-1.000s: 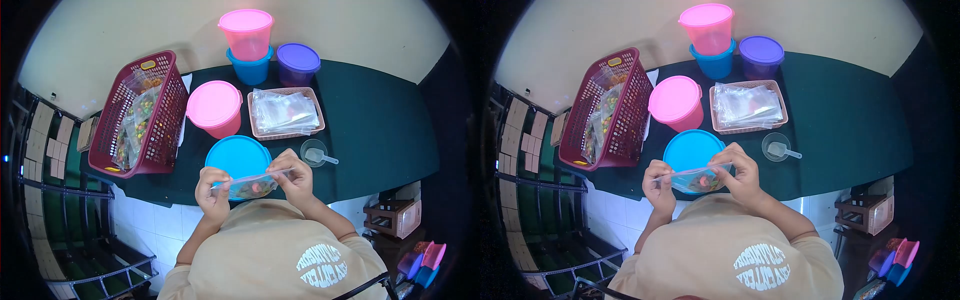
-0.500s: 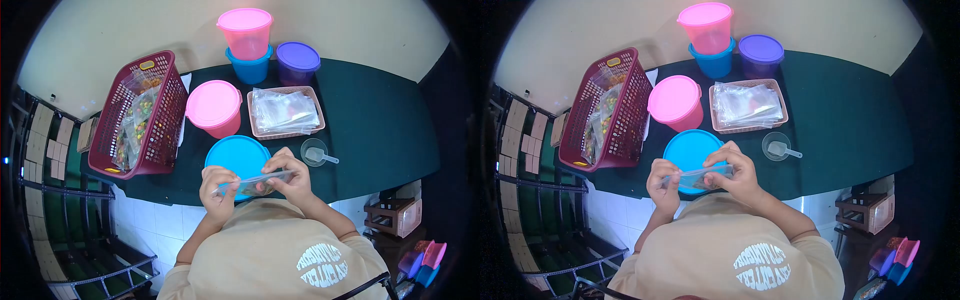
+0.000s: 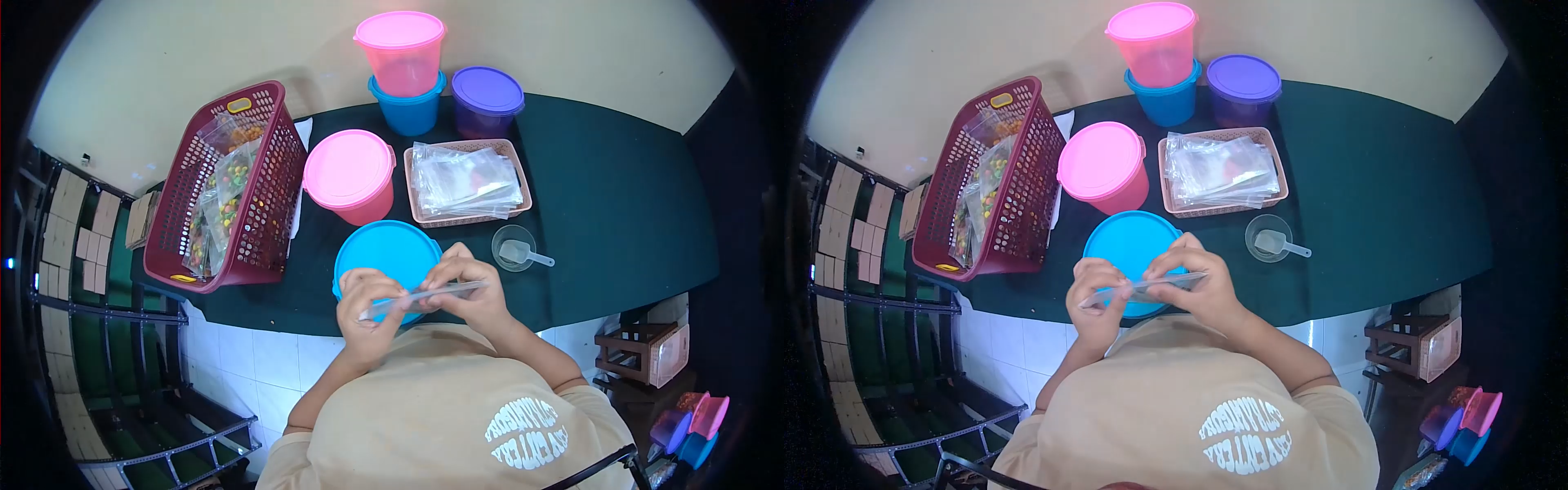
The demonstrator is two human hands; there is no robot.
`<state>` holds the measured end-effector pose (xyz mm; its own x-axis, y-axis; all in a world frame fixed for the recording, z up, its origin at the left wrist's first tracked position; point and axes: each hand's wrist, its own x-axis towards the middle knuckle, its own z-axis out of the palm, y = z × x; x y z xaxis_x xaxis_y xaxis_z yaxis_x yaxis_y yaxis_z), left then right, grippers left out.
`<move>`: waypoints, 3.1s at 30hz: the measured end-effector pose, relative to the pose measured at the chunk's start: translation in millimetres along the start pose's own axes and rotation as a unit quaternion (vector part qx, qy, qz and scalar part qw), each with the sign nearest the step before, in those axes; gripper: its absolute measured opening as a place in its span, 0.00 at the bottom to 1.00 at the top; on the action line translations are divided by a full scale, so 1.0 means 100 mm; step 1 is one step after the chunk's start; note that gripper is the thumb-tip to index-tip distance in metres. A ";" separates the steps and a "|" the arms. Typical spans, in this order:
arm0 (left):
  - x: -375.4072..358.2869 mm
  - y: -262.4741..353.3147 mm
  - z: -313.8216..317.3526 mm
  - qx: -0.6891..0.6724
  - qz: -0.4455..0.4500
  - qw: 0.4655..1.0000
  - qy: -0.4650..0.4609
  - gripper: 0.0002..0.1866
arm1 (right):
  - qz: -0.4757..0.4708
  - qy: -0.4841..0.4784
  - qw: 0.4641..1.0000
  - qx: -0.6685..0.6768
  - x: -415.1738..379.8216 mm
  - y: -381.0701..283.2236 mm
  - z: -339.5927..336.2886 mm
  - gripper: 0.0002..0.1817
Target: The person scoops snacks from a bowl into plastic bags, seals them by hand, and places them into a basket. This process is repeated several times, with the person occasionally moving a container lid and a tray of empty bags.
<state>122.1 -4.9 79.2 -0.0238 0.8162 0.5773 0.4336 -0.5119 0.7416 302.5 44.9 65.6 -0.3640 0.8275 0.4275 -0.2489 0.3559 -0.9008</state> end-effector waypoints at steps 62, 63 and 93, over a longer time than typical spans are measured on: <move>-0.04 -0.09 0.03 0.043 -0.109 0.988 0.104 0.08 | 0.056 0.230 0.970 0.054 -0.01 0.12 -0.26 0.03; -0.02 -0.06 0.03 0.038 -0.075 0.987 0.138 0.13 | 0.046 0.284 0.956 0.062 0.01 0.05 -0.25 0.04; 0.27 0.08 -0.14 0.159 0.129 0.979 0.006 0.07 | -0.063 -0.068 0.889 -0.448 0.27 -0.59 -0.10 0.07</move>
<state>112.0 9.5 105.4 0.1131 0.6672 0.7362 0.6846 -0.5894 0.4289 316.2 50.3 129.5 -0.5037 0.7184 0.4798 0.4972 0.6952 -0.5191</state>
